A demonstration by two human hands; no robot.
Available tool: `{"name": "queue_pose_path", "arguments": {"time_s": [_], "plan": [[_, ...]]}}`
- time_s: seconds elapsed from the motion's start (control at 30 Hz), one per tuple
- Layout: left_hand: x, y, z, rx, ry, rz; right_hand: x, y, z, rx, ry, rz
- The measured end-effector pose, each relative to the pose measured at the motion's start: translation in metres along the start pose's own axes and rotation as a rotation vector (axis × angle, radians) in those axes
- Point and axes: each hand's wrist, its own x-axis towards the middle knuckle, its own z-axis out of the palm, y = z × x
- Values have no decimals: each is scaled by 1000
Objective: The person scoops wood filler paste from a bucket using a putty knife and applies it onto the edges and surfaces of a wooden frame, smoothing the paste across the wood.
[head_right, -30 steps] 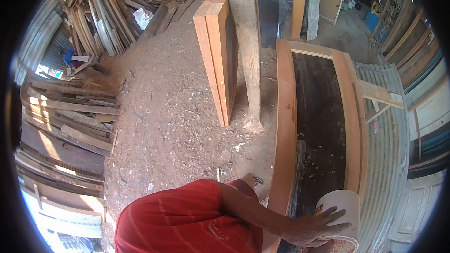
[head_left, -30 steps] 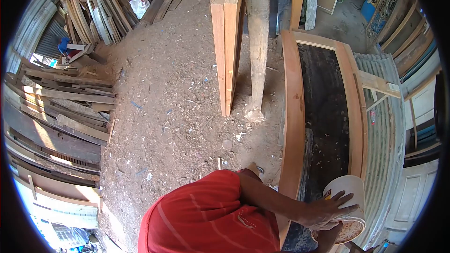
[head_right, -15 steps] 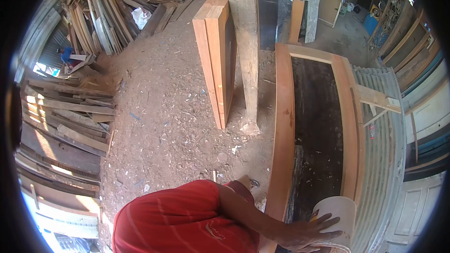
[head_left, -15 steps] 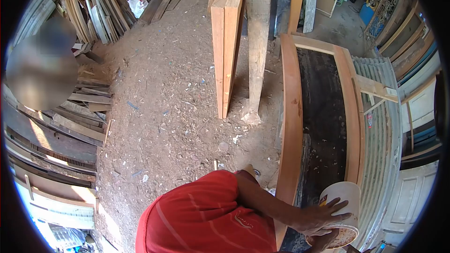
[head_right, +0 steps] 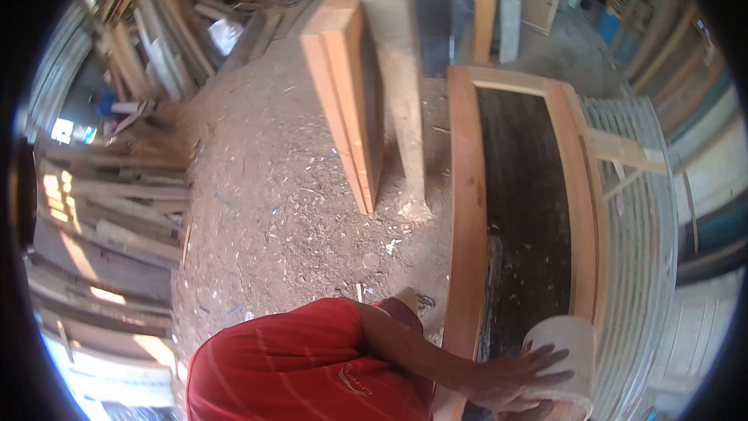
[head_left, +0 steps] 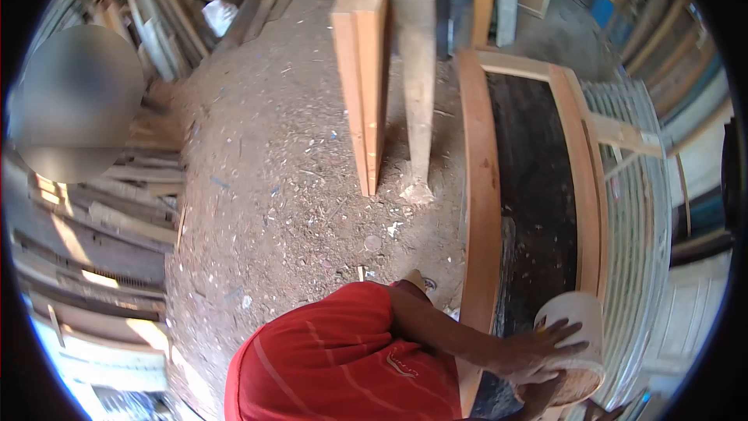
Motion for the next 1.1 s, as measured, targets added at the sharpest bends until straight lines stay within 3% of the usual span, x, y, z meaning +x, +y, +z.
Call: {"name": "queue_pose_path", "arguments": {"time_s": [0.07, 0.13, 0.17, 0.23, 0.4, 0.5, 0.67, 0.7, 0.77, 0.87, 1.1], "plan": [[0, -7, -16, -31, 10, 66, -8, -4, -12, -3, 44, 15], [1, -15, -26, -183, 157, 97, -19, -27, -25, 25, 112, 78], [7, -17, -37, -174, 142, 129, -25, -38, -31, 72, 162, 137], [17, -13, -57, -278, 52, 1, -37, -49, -32, 279, 328, 268], [45, -26, -67, -258, -102, -48, -48, -37, -23, 711, 491, 212], [53, -27, -74, -284, -146, -45, -60, -50, -22, 774, 511, 286], [60, -42, -78, -373, -146, -75, -85, -51, -5, 889, 735, 281], [63, -31, -85, -377, -181, -143, -90, -52, -9, 786, 683, 349], [66, -29, -87, -294, -163, -54, -106, -43, -13, 652, 522, 496], [61, -39, -85, -304, -144, -51, -141, -26, 10, 892, 661, 481], [69, -57, -101, -152, -37, -114, -255, -38, 31, 902, 897, 554]]}}
